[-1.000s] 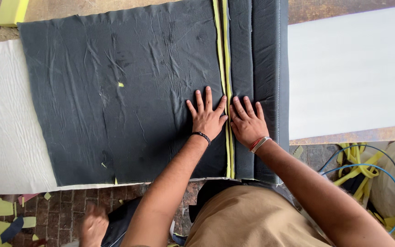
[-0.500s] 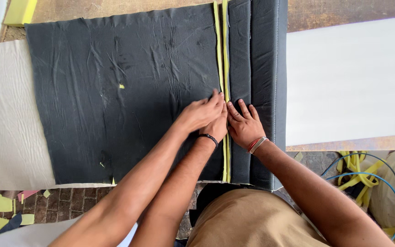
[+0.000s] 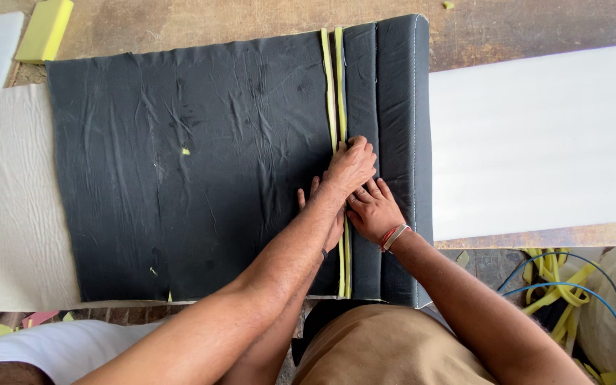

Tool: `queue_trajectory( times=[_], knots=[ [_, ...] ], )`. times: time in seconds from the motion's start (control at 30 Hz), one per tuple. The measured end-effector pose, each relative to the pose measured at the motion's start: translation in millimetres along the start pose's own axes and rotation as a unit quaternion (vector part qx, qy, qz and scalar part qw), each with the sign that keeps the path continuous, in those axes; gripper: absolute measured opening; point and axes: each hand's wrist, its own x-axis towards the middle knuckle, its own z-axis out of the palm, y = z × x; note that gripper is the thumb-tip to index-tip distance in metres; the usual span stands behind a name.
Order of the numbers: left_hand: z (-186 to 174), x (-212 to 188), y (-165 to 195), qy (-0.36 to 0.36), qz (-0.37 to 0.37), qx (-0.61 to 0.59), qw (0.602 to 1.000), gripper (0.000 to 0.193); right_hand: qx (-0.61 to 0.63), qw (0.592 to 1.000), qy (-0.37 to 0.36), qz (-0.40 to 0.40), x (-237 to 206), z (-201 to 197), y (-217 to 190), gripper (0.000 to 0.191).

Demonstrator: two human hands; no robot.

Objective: The person aligns a white foam sheet on a workbench, then places a quilted fabric cover over a yellow foam cushion. They smooth the cover and insert yellow foam strips into the cover's seams to shape the cushion. The person works with a coworker to position and adjust the materials.

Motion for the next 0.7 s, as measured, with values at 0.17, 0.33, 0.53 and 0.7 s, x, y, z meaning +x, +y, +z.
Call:
queue_trajectory(
  times=[0.17,0.33,0.53,0.7],
  knots=[
    [-5,15,-4,-0.046,0.027,0.002,0.999,0.016,0.034,0.999,-0.009,-0.006,2,0,3,0.051],
    [-2,28,-8,-0.052,0.053,-0.024,0.997,0.013,0.116,0.993,-0.011,-0.007,4,3,13,0.056],
    [3,34,-6,-0.077,0.058,0.024,0.995,0.009,0.301,0.953,0.032,-0.018,8,3,28,0.05],
    [5,29,0,-0.043,-0.052,0.099,0.993,0.007,0.34,0.94,0.029,-0.011,8,5,32,0.043]
  ],
)
